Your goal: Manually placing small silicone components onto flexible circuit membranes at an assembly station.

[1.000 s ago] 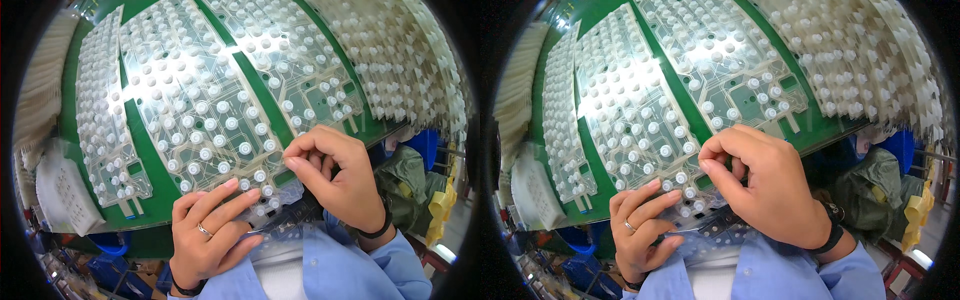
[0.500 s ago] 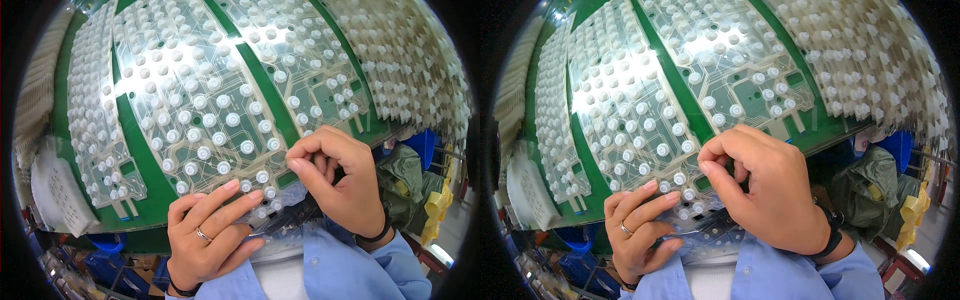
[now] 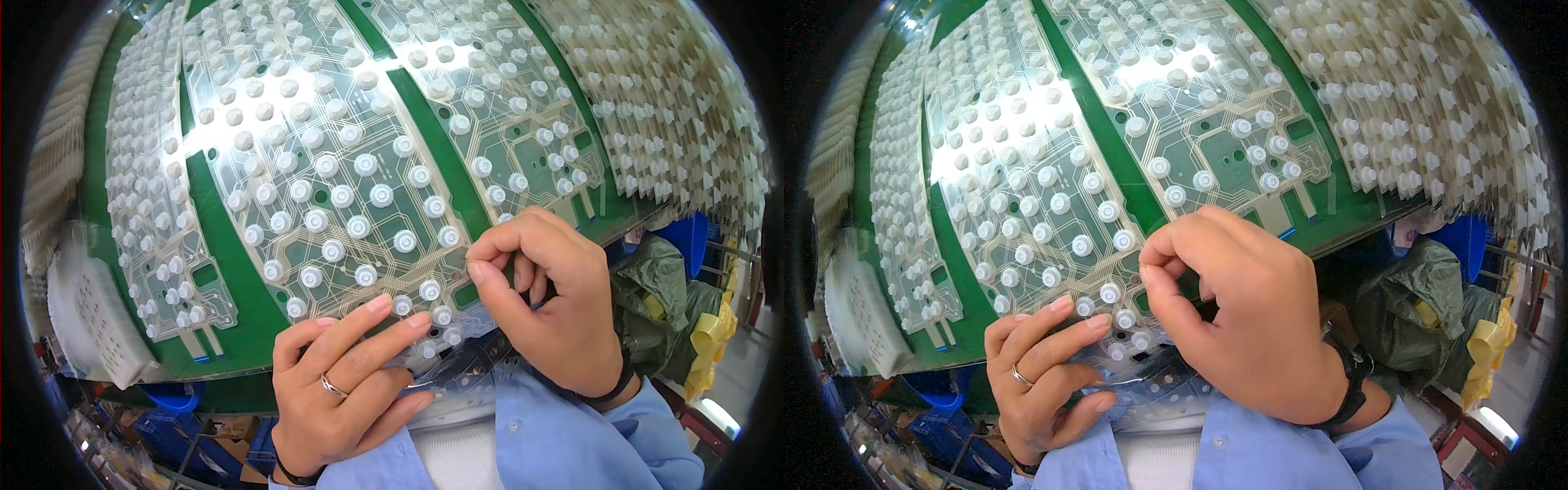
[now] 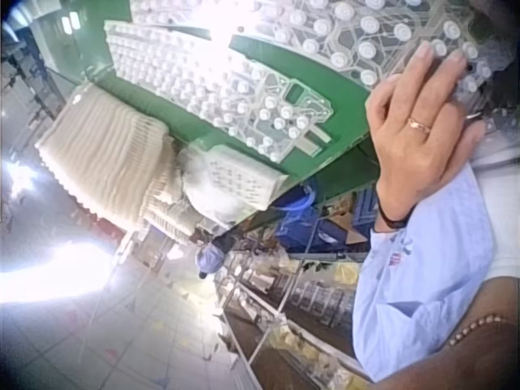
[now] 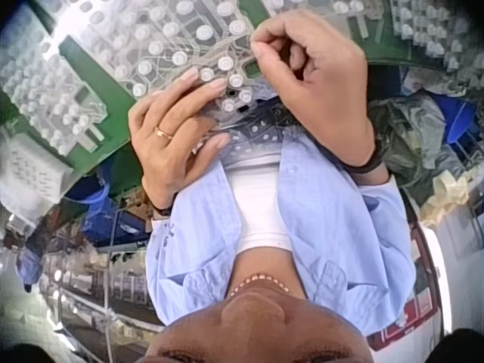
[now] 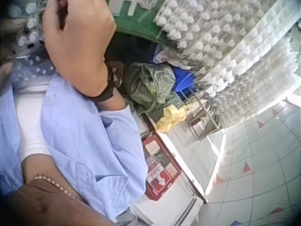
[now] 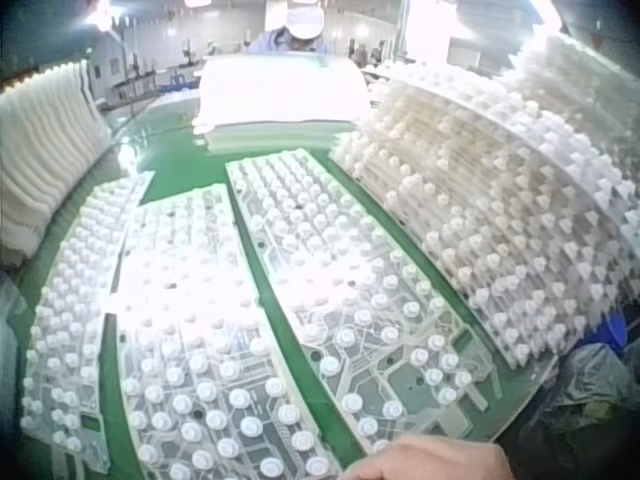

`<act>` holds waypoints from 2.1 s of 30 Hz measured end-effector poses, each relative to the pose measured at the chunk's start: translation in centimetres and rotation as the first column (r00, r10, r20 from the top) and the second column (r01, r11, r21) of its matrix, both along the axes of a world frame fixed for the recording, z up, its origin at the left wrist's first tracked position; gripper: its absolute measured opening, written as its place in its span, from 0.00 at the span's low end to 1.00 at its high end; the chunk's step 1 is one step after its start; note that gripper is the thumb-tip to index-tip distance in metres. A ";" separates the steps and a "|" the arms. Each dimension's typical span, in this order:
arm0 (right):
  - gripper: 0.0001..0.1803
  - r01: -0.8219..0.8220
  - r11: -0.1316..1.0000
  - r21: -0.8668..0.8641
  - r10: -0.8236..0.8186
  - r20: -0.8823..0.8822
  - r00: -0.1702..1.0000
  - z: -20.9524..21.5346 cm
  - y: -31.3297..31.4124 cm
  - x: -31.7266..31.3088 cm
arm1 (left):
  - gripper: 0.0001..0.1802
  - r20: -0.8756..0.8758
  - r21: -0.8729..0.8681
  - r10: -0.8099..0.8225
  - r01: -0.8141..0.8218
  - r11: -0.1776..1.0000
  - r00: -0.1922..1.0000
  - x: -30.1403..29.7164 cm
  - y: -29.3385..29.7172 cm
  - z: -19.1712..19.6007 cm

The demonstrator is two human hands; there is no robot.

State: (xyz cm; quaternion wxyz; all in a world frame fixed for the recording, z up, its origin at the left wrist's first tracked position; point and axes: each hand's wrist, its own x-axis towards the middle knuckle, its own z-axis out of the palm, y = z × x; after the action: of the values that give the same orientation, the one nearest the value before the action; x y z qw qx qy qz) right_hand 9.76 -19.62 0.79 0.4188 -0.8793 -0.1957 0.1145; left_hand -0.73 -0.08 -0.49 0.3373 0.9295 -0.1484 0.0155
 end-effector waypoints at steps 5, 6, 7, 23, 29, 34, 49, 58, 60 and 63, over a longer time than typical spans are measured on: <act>0.09 -0.016 0.994 -0.112 0.034 0.165 0.986 -0.5 0.2 -0.6 | 0.15 0.005 0.006 -0.002 0.002 1.000 1.000 0.0 0.0 -0.1; 0.12 -0.001 0.991 -0.133 0.028 0.202 0.979 -0.7 0.2 -0.8 | 0.15 0.006 0.006 -0.002 0.002 1.000 1.000 0.0 0.0 -0.1; 0.14 0.039 0.988 -0.148 -0.004 0.230 0.973 -0.8 0.5 -1.0 | 0.15 0.010 0.009 0.004 -0.004 1.000 1.000 0.0 -0.1 -0.1; 0.09 -0.122 0.990 0.075 0.130 -0.104 0.986 -1.0 -3.7 -5.2 | 0.13 -0.168 -0.253 -0.200 0.154 0.955 0.965 -1.5 0.9 2.2; 0.18 0.242 0.852 0.464 -0.290 0.035 0.956 3.8 -4.1 0.8 | 0.12 0.087 -0.203 0.132 -0.112 0.973 0.987 -2.6 0.2 2.0; 0.20 0.375 0.620 0.689 -0.319 -0.214 0.923 2.4 -5.7 5.5 | 0.11 0.141 -0.163 0.261 -0.238 0.958 0.955 -2.9 2.2 2.8; 0.30 -0.141 0.955 0.260 0.121 0.089 0.989 1.8 -3.9 -2.4 | 0.10 -0.006 -0.185 0.248 -0.245 0.952 0.969 -0.4 1.1 1.3; 0.19 -0.242 0.884 0.400 0.378 -0.306 0.874 2.2 -2.7 -4.1 | 0.08 -0.028 -0.462 0.312 -0.289 0.838 0.950 -3.2 -0.1 1.7; 0.18 -0.209 0.875 0.436 0.341 -0.251 0.906 2.0 -2.5 -4.5 | 0.07 -0.191 -0.565 0.318 -0.369 0.738 0.929 -4.1 -0.6 1.8; 0.17 -0.144 0.899 0.413 0.307 -0.363 0.880 1.7 -2.7 -5.4 | 0.09 -0.130 -0.536 0.321 -0.339 0.773 0.938 -4.5 -0.7 1.5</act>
State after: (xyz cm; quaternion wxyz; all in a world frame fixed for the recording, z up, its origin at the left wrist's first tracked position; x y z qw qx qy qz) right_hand 4.37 -22.37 2.52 0.5939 -0.7084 -0.2221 0.3100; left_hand -5.21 -0.77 0.99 0.5844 0.8043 0.0329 0.1019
